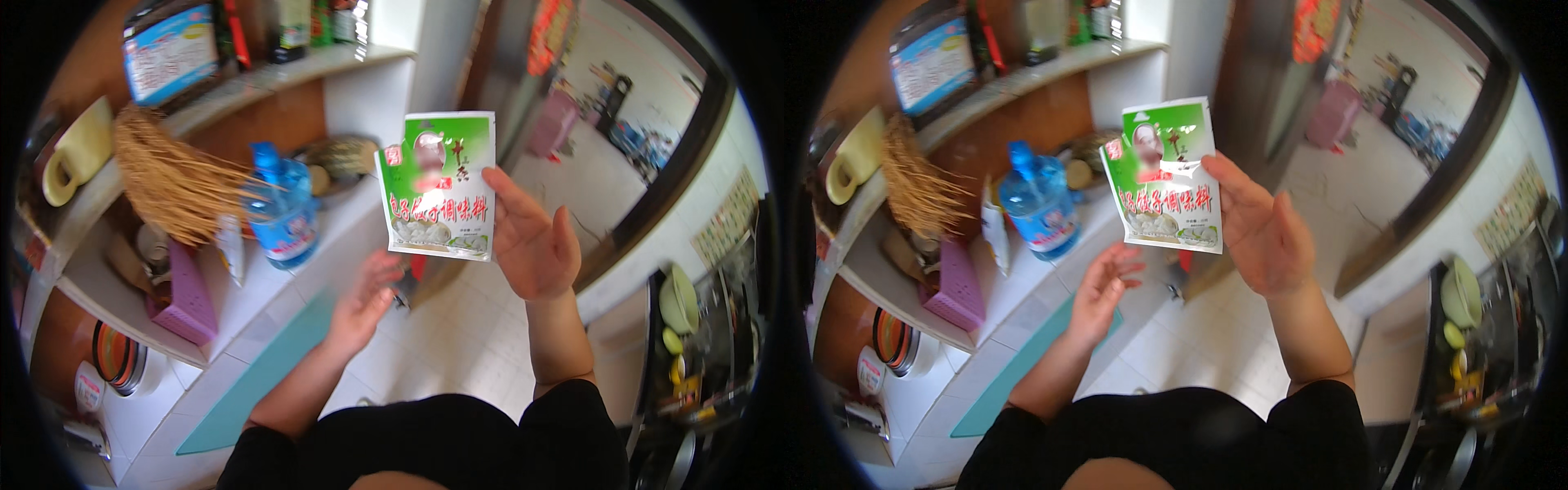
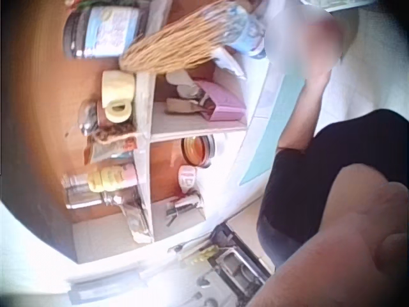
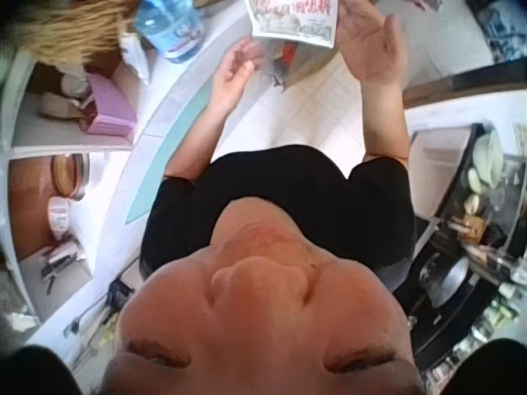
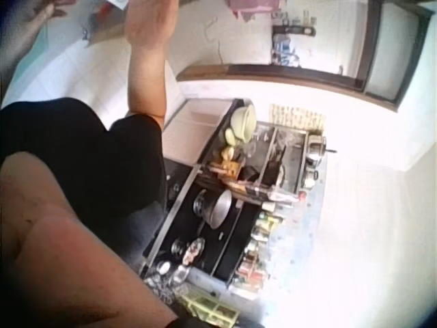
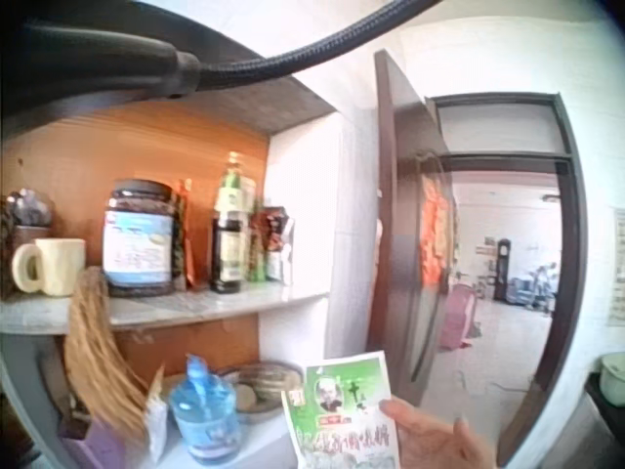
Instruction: The person adds various seasonings and sauces to a bowl of ground meat and chopped onions, then mixes the ingredients thoroughly by hand. The person uses a spoon to add powders and pours liquids from bottles before kneading the mixture with both hands.
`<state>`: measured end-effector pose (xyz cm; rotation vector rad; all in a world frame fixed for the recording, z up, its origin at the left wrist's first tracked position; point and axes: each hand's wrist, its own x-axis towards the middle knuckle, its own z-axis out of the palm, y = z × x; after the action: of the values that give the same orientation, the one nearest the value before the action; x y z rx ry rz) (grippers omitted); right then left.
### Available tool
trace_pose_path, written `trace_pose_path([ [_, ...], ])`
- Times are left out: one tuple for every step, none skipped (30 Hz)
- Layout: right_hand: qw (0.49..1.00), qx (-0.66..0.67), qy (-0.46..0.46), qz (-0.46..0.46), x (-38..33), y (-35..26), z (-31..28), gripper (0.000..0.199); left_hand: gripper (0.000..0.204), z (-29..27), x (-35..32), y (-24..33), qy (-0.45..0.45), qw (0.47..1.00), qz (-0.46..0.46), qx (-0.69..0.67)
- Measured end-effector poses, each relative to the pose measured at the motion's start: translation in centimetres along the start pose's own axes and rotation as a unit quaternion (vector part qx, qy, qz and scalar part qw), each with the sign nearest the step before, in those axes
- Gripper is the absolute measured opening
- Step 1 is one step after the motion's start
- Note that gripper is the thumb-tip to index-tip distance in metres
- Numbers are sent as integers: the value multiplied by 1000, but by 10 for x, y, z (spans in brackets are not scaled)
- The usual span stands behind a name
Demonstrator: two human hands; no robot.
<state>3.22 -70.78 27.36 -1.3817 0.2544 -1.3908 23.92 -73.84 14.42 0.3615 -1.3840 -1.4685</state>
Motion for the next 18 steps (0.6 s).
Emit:
trace_pose_path([
  [1000, -9, 19, -5, -25, -5, -5, 70, 53, 15, 4, -4, -9, 1000, 4, -12],
  [999, -14, 34, -12, -48, -8, -10, 71, 56, 28, 6, -6, -14, 1000, 11, -20],
  [998, -28, 54, -18, -73, -11, -16, 72, 53, 43, 7, -9, -44, 999, 3, -9],
  [997, -11, 76, -13, -100, -17, -18, 71, 51, 62, 11, -11, -82, 997, -2, -2],
  [996, 5, 93, -13, -124, -24, -17, 71, 48, 81, 11, -14, -122, 993, 0, 7],
  [994, 20, 110, -15, -150, -30, -15, 71, 46, 96, 3, -25, -124, 991, -57, 10],
  [992, 0, 123, -31, -176, -39, -14, 69, 43, 110, -4, -38, -134, 985, -106, 16],
  [989, -22, 136, -48, -205, -48, -14, 67, 40, 133, -11, -49, -145, 977, -154, 24],
  [986, -42, 151, -64, -235, -60, -14, 65, 31, 161, -18, -53, -149, 977, -154, 17],
  [975, -73, 189, -87, -267, -75, -15, 61, 29, 191, -24, -60, -179, 970, -162, 20],
  [962, -104, 229, -107, -303, -91, -12, 58, 27, 222, -35, -68, -208, 963, -172, 22],
  [946, -131, 268, -126, -339, -106, -5, 54, 25, 251, -48, -74, -235, 955, -181, 26],
  [914, -152, 351, -138, -374, -120, 6, 49, 23, 282, -61, -87, -267, 949, -162, 33],
  [886, -154, 413, -144, -414, -130, 20, 50, 23, 317, -79, -96, -294, 942, -162, 18],
  [853, -153, 475, -151, -455, -136, 36, 52, 24, 354, -99, -102, -322, 933, -163, 3],
  [816, -150, 535, -161, -496, -142, 52, 53, 25, 389, -120, -107, -351, 922, -165, -12],
  [789, -157, 579, -132, -534, -144, 69, 58, 26, 420, -142, -110, -398, 900, -179, 10],
  [754, -157, 620, -148, -561, -147, 91, 54, 26, 451, -165, -110, -431, 879, -204, -19],
])
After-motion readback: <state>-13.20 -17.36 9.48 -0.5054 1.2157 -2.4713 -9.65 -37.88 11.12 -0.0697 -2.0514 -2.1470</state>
